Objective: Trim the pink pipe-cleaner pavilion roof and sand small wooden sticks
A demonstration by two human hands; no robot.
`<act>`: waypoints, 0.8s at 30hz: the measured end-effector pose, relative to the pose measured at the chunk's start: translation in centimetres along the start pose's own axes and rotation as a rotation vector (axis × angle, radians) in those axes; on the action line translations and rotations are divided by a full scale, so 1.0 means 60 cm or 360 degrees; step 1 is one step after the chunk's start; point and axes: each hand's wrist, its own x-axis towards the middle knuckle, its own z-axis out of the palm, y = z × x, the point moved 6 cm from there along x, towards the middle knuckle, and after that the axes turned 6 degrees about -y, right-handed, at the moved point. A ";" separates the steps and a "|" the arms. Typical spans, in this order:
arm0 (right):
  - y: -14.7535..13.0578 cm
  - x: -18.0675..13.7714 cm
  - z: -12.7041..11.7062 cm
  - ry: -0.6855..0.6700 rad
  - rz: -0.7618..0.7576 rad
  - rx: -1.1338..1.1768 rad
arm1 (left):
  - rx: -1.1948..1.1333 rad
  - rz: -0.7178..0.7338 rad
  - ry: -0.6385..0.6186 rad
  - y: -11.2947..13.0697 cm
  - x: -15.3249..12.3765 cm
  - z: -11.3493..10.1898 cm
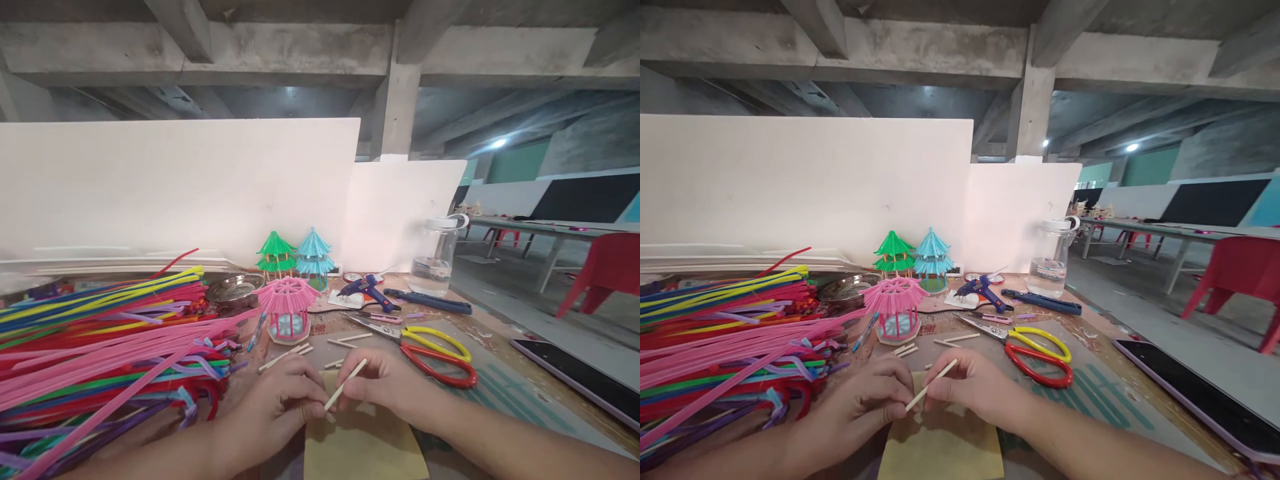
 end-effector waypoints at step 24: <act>-0.027 -0.034 0.048 -0.0134 -0.0584 -0.1549 | 0.0426 -0.0197 -0.0177 -0.013 -0.003 0.020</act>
